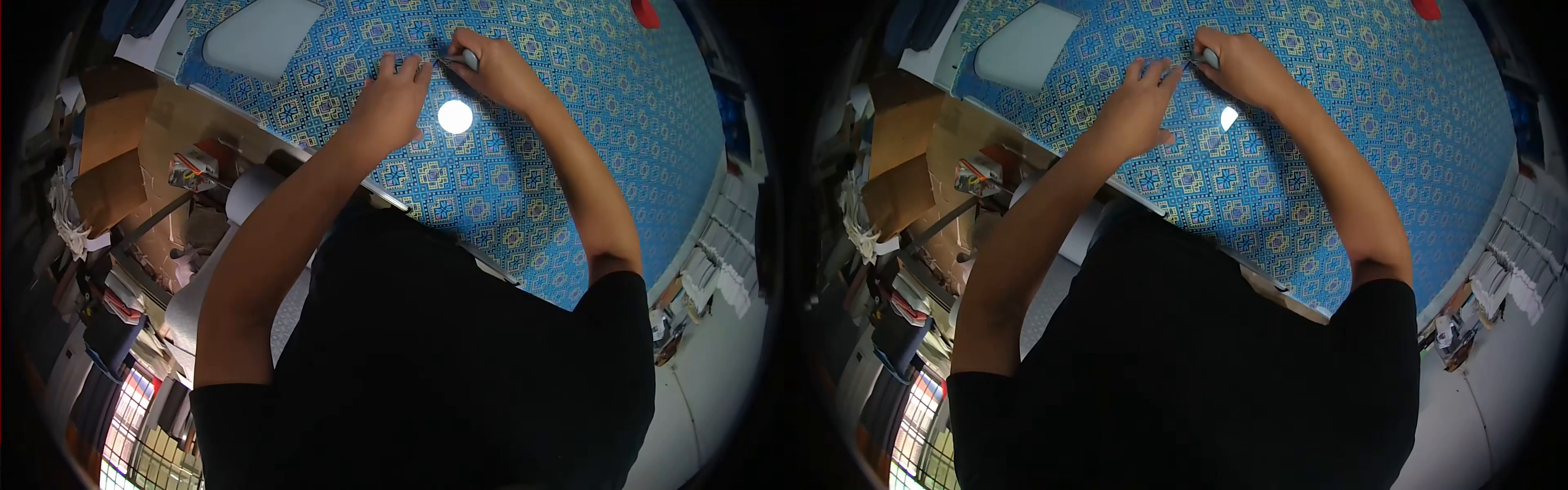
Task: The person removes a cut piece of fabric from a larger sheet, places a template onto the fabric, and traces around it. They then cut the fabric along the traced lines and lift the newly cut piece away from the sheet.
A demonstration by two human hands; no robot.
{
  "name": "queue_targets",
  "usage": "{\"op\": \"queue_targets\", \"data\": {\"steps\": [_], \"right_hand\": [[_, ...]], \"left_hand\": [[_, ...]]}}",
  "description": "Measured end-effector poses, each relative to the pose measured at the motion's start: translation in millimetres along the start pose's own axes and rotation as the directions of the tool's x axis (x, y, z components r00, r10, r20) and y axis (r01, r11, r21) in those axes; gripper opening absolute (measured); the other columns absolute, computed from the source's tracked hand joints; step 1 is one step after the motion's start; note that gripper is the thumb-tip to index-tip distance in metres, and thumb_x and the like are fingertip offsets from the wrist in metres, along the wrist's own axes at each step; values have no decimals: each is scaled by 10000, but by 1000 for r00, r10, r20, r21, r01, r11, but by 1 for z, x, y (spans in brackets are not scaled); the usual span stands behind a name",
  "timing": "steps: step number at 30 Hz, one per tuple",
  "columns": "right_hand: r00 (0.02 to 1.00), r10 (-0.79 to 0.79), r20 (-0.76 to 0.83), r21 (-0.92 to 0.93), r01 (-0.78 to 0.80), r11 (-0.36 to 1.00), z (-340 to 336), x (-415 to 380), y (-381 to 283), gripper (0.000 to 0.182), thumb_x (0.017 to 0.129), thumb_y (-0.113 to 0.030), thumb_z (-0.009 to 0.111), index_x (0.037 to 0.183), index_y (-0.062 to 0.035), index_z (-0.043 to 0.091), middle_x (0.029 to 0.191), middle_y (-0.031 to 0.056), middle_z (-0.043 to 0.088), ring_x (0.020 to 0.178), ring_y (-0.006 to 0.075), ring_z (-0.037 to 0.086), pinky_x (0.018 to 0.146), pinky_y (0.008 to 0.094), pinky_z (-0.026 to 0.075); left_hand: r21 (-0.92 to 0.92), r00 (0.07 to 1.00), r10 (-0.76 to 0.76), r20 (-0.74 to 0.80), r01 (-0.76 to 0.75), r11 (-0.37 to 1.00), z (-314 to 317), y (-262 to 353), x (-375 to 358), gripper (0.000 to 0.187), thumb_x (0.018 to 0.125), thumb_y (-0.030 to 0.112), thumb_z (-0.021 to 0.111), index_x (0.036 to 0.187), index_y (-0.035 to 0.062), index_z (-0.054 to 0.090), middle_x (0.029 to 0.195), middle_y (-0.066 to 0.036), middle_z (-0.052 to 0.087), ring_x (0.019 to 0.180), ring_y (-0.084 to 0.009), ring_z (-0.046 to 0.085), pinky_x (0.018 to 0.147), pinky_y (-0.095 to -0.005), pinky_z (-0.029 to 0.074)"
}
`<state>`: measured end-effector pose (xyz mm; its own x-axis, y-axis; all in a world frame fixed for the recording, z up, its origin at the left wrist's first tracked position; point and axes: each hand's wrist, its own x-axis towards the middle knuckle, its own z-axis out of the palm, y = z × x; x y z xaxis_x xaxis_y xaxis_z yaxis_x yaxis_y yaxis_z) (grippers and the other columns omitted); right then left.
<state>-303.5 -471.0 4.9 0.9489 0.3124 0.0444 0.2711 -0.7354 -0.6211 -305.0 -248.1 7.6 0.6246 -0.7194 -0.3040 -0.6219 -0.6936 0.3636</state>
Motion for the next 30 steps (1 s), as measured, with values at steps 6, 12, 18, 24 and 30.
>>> {"op": "queue_targets", "data": {"steps": [6,12,18,24,30], "right_hand": [[987,141,77,7,-142,990,-6,-13,-8,197,916,-139,757,999,-72,592,941,130,741,838,338,735,660,403,549],[993,113,42,25,-114,993,0,9,-12,183,915,-145,763,992,-82,610,962,129,748,869,329,742,695,403,565],[992,-32,118,-21,35,999,7,67,-5,192,911,-158,768,1005,-83,618,960,124,745,875,320,741,707,399,565],[933,-237,270,47,233,971,-2,105,-2,162,919,-126,753,1003,-91,619,903,101,725,837,292,724,689,386,547],[880,-338,333,51,341,939,0,125,-4,180,920,-134,747,1039,-109,615,932,116,737,869,347,740,679,417,569]], "left_hand": [[83,983,-138,-123,148,985,9,2,1,1121,605,321,981,1556,190,402,1593,-312,258,1462,-523,284,1083,-683,417],[70,980,-167,-104,175,982,2,-2,-2,1123,591,356,989,1538,142,425,1567,-354,265,1450,-528,299,1067,-691,426],[28,977,-193,-85,196,980,-3,-1,-2,1110,591,324,984,1543,167,437,1580,-330,260,1463,-514,289,1095,-675,414],[17,980,-178,-86,180,983,-4,-3,-4,1111,582,302,985,1539,160,439,1584,-323,261,1469,-505,283,1090,-676,423],[-2,978,-189,-85,189,982,-4,-3,-4,1103,586,293,986,1535,158,440,1594,-321,254,1483,-502,261,1094,-691,407]]}}
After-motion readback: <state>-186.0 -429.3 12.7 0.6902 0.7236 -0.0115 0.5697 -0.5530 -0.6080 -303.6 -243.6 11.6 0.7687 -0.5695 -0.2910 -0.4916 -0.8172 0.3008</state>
